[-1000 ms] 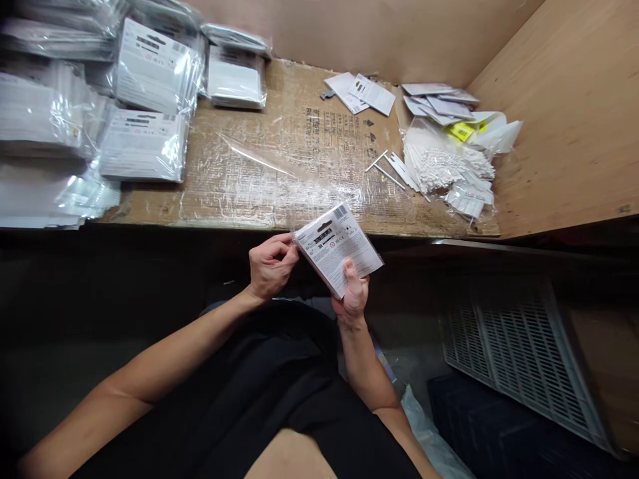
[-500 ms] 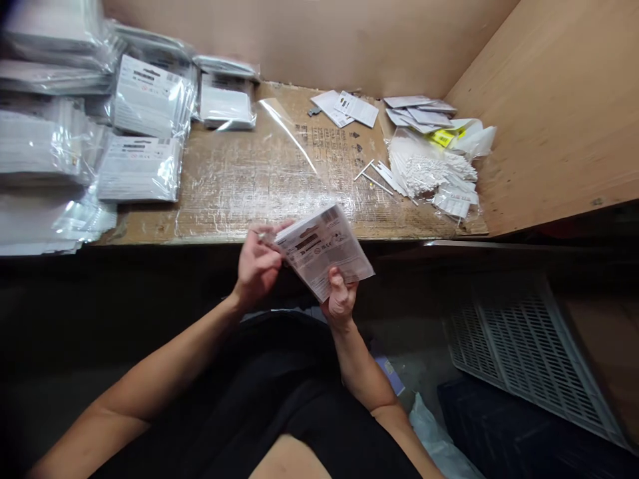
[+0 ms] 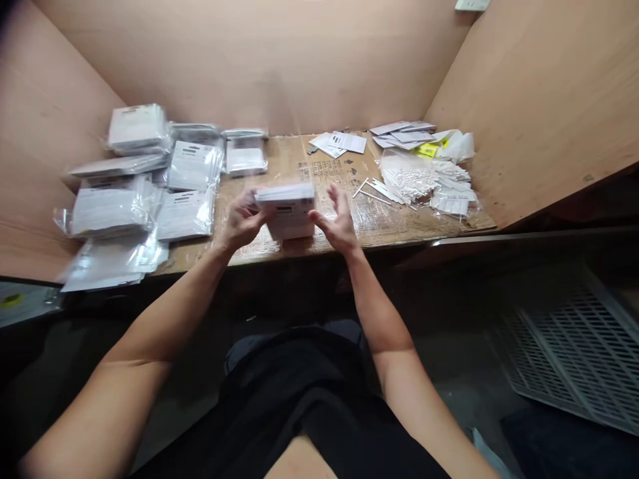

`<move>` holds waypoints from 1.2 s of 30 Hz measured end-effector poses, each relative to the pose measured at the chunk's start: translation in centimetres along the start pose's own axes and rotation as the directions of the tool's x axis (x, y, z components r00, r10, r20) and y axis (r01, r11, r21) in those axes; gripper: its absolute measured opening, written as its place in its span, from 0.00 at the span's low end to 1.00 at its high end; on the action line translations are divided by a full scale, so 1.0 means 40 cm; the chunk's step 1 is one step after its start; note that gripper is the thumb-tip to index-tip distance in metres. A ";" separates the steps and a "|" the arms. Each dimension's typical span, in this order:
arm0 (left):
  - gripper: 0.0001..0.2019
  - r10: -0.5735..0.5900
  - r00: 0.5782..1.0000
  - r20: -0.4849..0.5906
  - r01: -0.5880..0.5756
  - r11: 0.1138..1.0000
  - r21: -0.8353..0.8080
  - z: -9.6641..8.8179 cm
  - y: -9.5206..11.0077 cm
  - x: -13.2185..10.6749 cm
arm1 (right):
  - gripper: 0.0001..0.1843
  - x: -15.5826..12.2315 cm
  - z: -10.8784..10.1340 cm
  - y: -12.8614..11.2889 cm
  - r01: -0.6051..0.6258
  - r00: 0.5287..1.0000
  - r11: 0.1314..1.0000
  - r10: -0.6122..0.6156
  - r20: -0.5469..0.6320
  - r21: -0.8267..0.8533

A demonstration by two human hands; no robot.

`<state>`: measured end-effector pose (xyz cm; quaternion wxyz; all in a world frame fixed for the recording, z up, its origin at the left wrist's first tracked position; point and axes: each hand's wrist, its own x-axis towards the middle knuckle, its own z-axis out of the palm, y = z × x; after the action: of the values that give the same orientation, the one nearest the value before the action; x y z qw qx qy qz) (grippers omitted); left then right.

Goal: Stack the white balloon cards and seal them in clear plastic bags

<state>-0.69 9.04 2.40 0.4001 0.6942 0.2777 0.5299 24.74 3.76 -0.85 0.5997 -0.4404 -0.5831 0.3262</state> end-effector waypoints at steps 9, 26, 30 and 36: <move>0.24 -0.084 0.979 0.185 0.065 0.992 0.106 -0.070 -0.046 -0.040 | 0.31 0.108 -0.012 0.019 0.059 0.926 0.969 0.036 0.376 -0.239; 0.23 -0.195 0.979 0.058 0.193 0.980 0.041 -0.070 -0.065 -0.057 | 0.19 0.108 -0.036 -0.027 -0.005 0.896 0.985 0.082 0.437 -0.174; 0.30 -0.177 0.976 0.129 0.176 0.984 0.018 -0.070 -0.049 -0.058 | 0.23 0.114 -0.038 -0.048 -0.023 0.899 0.991 0.077 0.432 -0.129; 0.24 -0.226 0.974 0.020 0.220 0.962 0.163 -0.052 -0.056 -0.063 | 0.18 0.098 -0.031 0.007 -0.033 0.906 0.979 0.115 0.408 -0.203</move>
<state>-3.29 8.74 -0.56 0.4055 0.6985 0.3878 0.4441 26.44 7.23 0.59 0.4032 -0.4380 -0.7091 0.3777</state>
